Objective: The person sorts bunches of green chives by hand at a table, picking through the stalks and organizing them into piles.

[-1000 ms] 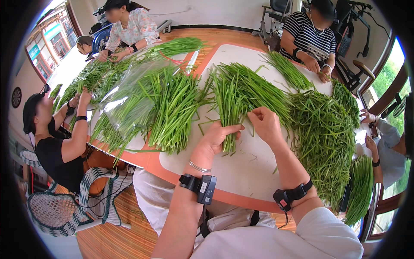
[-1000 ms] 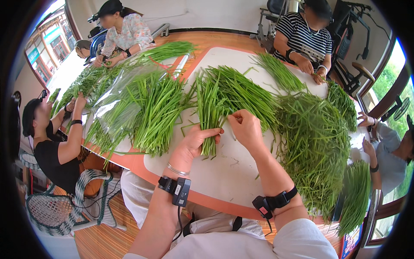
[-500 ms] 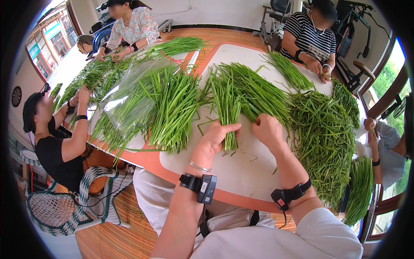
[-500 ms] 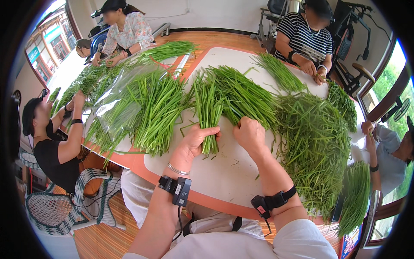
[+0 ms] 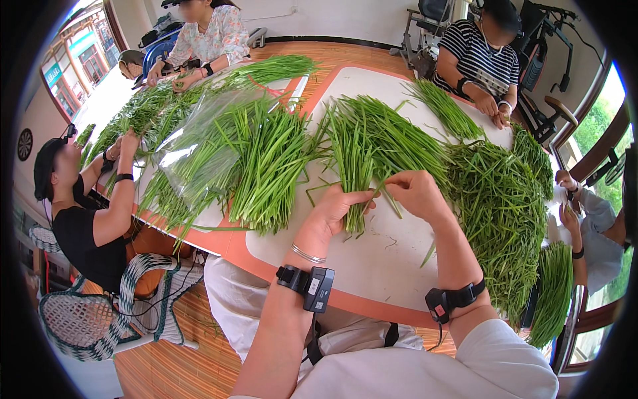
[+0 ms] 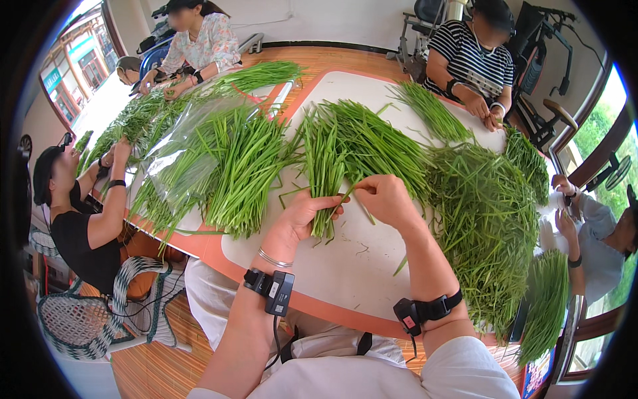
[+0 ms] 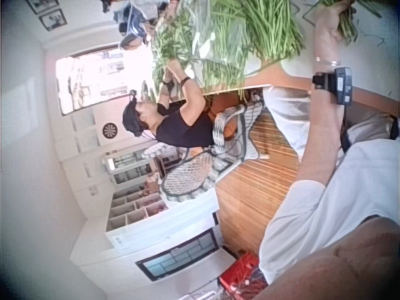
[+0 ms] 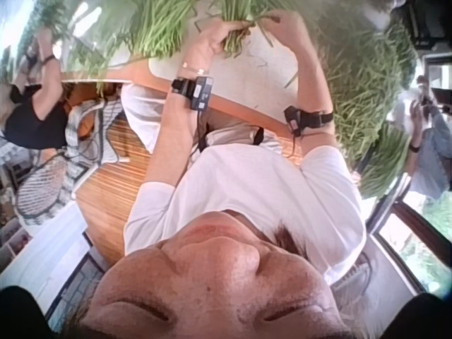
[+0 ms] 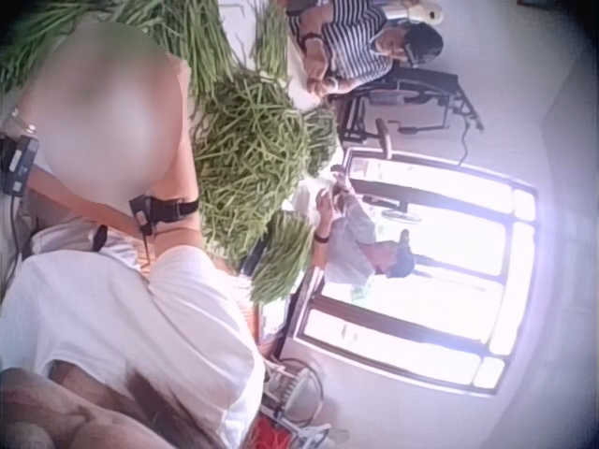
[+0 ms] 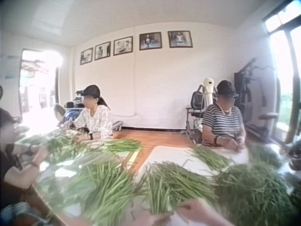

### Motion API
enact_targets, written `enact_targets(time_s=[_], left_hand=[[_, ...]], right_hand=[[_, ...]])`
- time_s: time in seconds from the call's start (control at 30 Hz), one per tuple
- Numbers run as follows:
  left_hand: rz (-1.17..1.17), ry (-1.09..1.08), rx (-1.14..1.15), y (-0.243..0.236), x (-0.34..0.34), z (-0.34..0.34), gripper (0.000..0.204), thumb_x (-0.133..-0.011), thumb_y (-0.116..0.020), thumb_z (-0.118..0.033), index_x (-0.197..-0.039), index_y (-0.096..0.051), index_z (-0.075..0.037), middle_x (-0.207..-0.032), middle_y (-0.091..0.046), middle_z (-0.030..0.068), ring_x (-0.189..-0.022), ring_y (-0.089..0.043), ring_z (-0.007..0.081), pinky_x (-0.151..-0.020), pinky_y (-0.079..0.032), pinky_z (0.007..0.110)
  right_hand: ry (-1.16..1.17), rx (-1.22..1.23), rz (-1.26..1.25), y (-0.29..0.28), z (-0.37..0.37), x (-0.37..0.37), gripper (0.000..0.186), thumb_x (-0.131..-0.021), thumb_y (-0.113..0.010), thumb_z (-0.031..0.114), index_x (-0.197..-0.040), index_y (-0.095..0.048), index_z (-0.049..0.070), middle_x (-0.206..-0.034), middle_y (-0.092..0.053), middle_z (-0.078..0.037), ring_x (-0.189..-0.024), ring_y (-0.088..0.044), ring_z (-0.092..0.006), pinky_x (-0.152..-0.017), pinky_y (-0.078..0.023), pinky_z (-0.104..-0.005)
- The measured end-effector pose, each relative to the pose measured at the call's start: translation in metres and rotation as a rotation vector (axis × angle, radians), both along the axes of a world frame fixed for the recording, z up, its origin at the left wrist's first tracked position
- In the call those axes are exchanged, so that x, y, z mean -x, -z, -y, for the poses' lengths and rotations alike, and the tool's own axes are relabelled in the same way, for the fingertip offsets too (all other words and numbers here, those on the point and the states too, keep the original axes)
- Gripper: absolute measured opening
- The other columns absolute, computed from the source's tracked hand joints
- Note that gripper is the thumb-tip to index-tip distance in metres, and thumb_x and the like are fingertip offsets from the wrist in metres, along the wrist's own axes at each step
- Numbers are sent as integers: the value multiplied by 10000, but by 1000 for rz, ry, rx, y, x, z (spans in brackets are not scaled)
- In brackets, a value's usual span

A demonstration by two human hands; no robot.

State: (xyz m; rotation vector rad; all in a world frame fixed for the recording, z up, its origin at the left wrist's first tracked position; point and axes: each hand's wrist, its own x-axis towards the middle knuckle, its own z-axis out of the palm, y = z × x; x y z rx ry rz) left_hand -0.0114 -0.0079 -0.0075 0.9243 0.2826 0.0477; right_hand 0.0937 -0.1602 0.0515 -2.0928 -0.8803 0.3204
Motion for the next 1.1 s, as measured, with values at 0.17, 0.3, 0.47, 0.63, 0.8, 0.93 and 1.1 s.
enact_targets(time_s=[0.17,0.3,0.47,0.63,0.8,0.93,1.1], left_hand=[[-30,-33,19,-8,2,3,184,-796,-619,-15,-968,-565,25,-854,-646,141,-699,-628,189,-621,-532,299],[-59,-41,40,-3,2,1,166,-790,-626,-20,-936,-561,23,-784,-624,100,-659,-614,182,-592,-510,298],[0,-48,-5,0,-1,2,202,-743,-696,-46,-902,-575,-15,-722,-578,53,-622,-575,160,-552,-469,271],[15,-78,-43,1,2,2,173,-758,-703,-79,-871,-585,-21,-743,-605,55,-620,-588,146,-542,-465,251],[-37,-83,22,-1,0,1,171,-756,-700,-70,-876,-586,-27,-753,-614,66,-646,-603,160,-556,-495,267],[-55,-73,34,1,-1,2,185,-749,-690,-48,-898,-586,-13,-780,-625,95,-681,-616,178,-612,-524,287],[-10,-45,5,2,0,2,210,-747,-666,-12,-940,-587,17,-844,-632,125,-741,-626,200,-699,-535,307]], right_hand=[[69,337,111,7,3,-9,223,-696,-660,209,-777,-687,3,-706,-655,-155,-629,-632,-225,-592,-487,-313],[66,497,299,25,0,-8,256,-665,-679,220,-768,-679,-14,-664,-640,-144,-593,-614,-217,-572,-477,-311],[-33,212,-227,-12,0,4,219,-706,-675,202,-754,-677,-12,-621,-612,-91,-537,-555,-154,-530,-450,-285],[-245,207,-315,-15,-1,14,222,-742,-676,202,-771,-671,-18,-622,-613,-81,-533,-544,-123,-508,-437,-272],[99,417,153,5,6,-11,253,-716,-653,225,-766,-668,-23,-696,-639,-181,-674,-634,-285,-627,-496,-359],[69,606,258,19,4,-12,242,-701,-647,208,-710,-655,-34,-687,-638,-185,-637,-630,-291,-611,-501,-356],[-42,285,-106,-8,1,6,272,-709,-666,242,-687,-659,-29,-598,-622,-110,-521,-584,-183,-512,-468,-310]])
